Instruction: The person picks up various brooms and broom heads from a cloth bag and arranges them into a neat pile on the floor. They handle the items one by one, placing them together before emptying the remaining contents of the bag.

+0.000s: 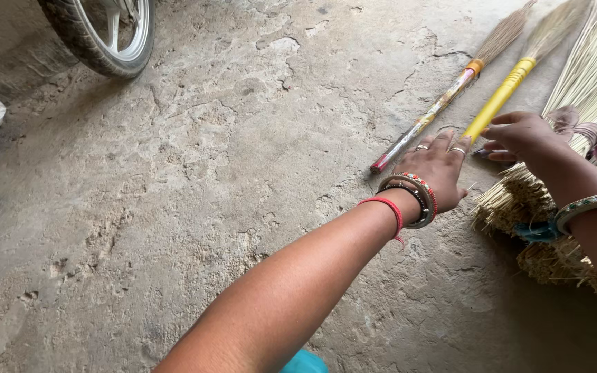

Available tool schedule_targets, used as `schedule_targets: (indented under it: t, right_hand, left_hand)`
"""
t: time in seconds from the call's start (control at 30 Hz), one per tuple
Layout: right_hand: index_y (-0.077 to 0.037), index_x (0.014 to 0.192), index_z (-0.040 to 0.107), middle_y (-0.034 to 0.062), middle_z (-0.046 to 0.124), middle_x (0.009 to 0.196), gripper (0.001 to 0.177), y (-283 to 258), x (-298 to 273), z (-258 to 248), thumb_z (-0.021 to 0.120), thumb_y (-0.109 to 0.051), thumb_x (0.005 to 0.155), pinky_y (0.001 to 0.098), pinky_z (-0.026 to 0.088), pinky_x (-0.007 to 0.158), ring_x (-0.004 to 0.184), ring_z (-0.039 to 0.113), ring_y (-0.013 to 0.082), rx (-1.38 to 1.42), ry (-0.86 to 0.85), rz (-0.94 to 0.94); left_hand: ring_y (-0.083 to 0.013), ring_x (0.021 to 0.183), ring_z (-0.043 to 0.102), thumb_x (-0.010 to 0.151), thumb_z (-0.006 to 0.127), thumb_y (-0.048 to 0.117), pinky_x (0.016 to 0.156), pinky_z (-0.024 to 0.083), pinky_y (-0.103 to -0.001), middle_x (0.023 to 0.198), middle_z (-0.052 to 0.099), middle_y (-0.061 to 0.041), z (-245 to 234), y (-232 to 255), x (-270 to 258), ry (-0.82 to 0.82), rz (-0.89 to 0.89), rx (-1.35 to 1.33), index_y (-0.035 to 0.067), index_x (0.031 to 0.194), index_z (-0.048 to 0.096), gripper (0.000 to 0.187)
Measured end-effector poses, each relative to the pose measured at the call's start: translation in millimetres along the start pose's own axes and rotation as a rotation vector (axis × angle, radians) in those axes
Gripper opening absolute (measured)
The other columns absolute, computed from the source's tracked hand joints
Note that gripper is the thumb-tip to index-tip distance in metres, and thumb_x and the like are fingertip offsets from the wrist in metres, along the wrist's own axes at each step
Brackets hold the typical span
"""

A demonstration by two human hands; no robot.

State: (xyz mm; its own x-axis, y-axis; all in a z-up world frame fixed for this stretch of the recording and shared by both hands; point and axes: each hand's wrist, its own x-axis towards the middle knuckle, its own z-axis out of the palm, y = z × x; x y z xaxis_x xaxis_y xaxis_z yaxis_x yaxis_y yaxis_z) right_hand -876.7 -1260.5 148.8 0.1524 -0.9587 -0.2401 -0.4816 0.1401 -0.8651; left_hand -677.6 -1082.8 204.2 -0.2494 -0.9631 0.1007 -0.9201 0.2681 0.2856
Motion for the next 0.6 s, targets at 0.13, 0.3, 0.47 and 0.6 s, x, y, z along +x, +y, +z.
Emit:
schedule_targets:
  t: [0.13,0.3,0.47,0.6]
  right_hand:
    - [-0.003,0.141,0.062,0.0191,0.073,0.119,0.049,-9,-4,13,0.072,-0.02,0.096,0.04,0.061,0.087,0.102,0.072,0.0263,-0.346,0.058,0.066]
    - [-0.016,0.139,0.065,0.0178,0.073,0.124,0.052,-11,2,61,0.07,-0.04,0.094,0.0431,0.05,0.105,0.112,0.071,0.0324,-0.806,0.019,-0.135]
    - [-0.019,0.135,0.066,0.0181,0.065,0.132,0.04,0,-7,109,0.054,-0.017,0.096,0.0473,0.054,0.098,0.12,0.065,0.0324,-1.172,-0.053,-0.31]
    - [-0.02,0.131,0.063,0.0079,0.066,0.132,0.031,27,-27,130,0.044,-0.023,0.107,0.0464,0.05,0.104,0.131,0.06,0.0242,-1.464,-0.096,-0.345]
  left_hand:
    - [-0.0364,0.15,0.028,0.088,0.071,0.044,0.12,0.029,-0.049,0.165,0.022,-0.015,6,-11,-3,-0.084,-0.068,0.018,0.019,0.157,0.028,0.085]
    - [-0.0379,0.148,0.03,0.089,0.069,0.043,0.119,0.028,-0.049,0.165,0.018,-0.016,10,-38,-3,-0.162,-0.149,0.033,0.021,0.156,0.027,0.082]
    - [-0.0395,0.143,0.039,0.091,0.069,0.04,0.114,0.038,-0.052,0.159,0.028,-0.02,28,-66,15,-0.208,-0.228,0.066,0.016,0.158,0.028,0.082]
    - [-0.0369,0.141,0.043,0.09,0.07,0.036,0.113,0.04,-0.051,0.158,0.032,-0.017,49,-96,35,-0.235,-0.33,0.074,0.011,0.154,0.035,0.077]
